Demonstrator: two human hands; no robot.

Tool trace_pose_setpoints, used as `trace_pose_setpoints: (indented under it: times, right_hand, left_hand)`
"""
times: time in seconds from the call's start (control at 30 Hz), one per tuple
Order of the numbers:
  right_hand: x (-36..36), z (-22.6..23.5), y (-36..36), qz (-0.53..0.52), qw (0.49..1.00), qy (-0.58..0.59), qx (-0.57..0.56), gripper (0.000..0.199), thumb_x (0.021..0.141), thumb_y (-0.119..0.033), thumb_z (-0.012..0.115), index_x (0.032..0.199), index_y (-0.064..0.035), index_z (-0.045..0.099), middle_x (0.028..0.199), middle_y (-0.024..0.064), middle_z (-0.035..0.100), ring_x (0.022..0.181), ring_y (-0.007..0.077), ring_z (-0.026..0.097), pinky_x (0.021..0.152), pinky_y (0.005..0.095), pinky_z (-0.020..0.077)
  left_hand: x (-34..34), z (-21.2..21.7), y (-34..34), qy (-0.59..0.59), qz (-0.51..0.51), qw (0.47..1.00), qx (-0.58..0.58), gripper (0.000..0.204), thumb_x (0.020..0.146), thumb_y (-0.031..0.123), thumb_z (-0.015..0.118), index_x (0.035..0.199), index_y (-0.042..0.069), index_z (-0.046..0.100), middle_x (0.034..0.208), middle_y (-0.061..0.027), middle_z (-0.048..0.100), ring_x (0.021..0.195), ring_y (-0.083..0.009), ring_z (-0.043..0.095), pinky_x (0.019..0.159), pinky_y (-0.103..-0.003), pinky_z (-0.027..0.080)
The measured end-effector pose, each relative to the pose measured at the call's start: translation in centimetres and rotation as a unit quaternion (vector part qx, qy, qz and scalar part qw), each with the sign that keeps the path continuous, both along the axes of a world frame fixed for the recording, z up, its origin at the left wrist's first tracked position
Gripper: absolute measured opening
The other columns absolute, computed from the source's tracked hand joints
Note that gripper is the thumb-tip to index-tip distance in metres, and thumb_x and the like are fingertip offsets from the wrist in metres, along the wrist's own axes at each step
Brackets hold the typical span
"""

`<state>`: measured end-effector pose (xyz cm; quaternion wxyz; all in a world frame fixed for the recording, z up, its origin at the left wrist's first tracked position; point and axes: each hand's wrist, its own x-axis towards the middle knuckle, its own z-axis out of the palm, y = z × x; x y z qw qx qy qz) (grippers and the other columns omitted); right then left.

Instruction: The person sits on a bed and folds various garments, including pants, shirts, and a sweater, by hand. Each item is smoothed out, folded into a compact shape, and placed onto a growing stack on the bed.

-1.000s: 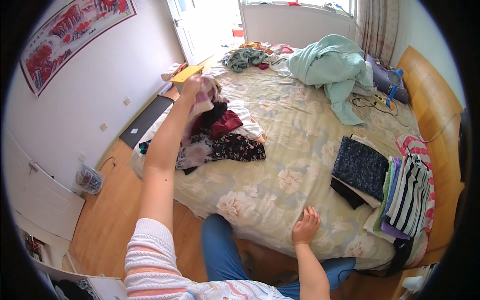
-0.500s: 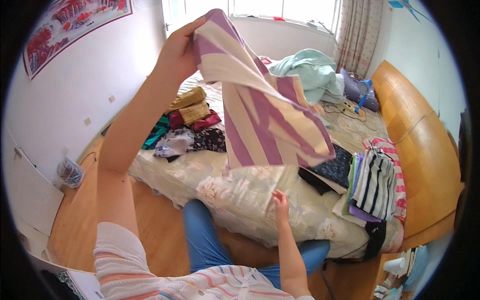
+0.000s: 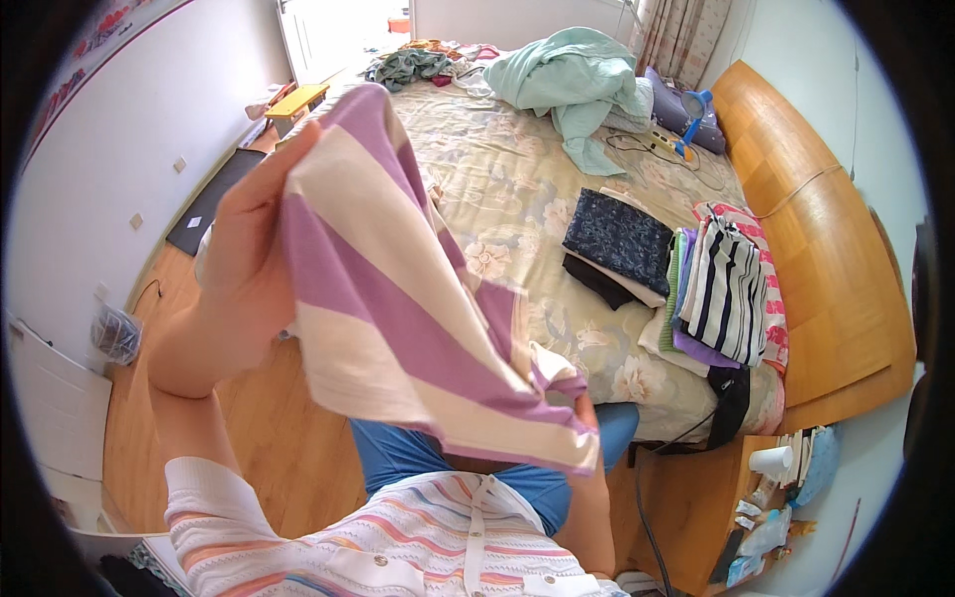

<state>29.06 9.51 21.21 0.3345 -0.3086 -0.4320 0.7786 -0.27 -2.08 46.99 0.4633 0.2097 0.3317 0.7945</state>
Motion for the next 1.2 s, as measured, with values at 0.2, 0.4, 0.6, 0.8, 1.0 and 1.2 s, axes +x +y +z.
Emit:
trace_pose_setpoints:
  times: [0.2,0.4,0.6,0.8,1.0,1.2]
  right_hand:
    - [4.7,3.3,4.4,-0.129,0.902,-0.013,0.411,0.042,0.083,-0.010,0.068,0.124,-0.0063,0.058,0.117,0.0100,0.062,0.102,0.0179,0.063,0.090,0.0326,0.0528]
    - [0.9,13.6,12.9,-0.309,0.896,0.091,0.305,0.039,0.083,-0.010,0.066,0.120,-0.0046,0.057,0.109,0.0089,0.064,0.100,0.0212,0.064,0.084,0.0362,0.0556]
    - [-9.4,20.3,27.6,-0.111,0.954,0.054,0.272,0.030,0.090,-0.002,0.050,0.117,-0.0031,0.061,0.107,0.0063,0.065,0.092,0.0171,0.065,0.072,0.0296,0.0562]
    - [-14.8,25.2,33.1,-0.161,0.906,0.153,0.361,0.032,0.093,-0.001,0.044,0.120,-0.0043,0.059,0.106,0.0082,0.065,0.093,0.0177,0.064,0.079,0.0291,0.0548]
    - [-10.0,20.5,27.4,-0.130,0.888,0.280,0.340,0.032,0.092,-0.013,0.053,0.121,0.0002,0.058,0.121,0.0168,0.062,0.110,0.0259,0.060,0.098,0.0381,0.0477]
    - [-3.0,3.0,17.9,-0.148,0.841,0.056,0.517,0.024,0.087,-0.030,0.056,0.088,-0.0069,0.065,0.113,0.0132,0.062,0.109,0.0213,0.058,0.098,0.0361,0.0418]
  left_hand:
    - [-4.2,-1.4,-3.0,0.152,0.004,0.981,0.118,0.026,0.097,0.023,0.059,0.114,0.002,0.058,0.105,-0.0137,0.067,0.095,-0.0175,0.067,0.083,-0.031,0.058]
    - [-10.6,-1.6,1.7,0.019,0.084,0.994,0.068,0.017,0.093,0.009,0.061,0.107,0.002,0.057,0.100,-0.0157,0.064,0.092,-0.0249,0.067,0.084,-0.038,0.059]
    - [-23.0,-6.8,15.2,-0.155,0.089,0.983,0.052,0.023,0.098,0.007,0.039,0.109,-0.006,0.053,0.105,-0.0186,0.062,0.098,-0.0320,0.065,0.094,-0.054,0.052]
    - [-23.7,-1.6,15.9,-0.053,0.092,0.976,0.190,0.026,0.099,0.013,0.042,0.113,-0.005,0.054,0.111,-0.0199,0.062,0.102,-0.0345,0.063,0.095,-0.053,0.051]
    - [-20.9,-6.3,12.1,0.060,0.118,0.986,0.100,0.029,0.096,0.023,0.056,0.113,0.000,0.059,0.108,-0.0145,0.064,0.099,-0.0255,0.065,0.088,-0.042,0.055]
    - [-14.8,-20.3,4.4,0.075,0.052,0.996,-0.009,0.043,0.094,0.022,0.058,0.132,0.004,0.053,0.120,-0.0109,0.062,0.107,-0.0208,0.062,0.092,-0.035,0.052]
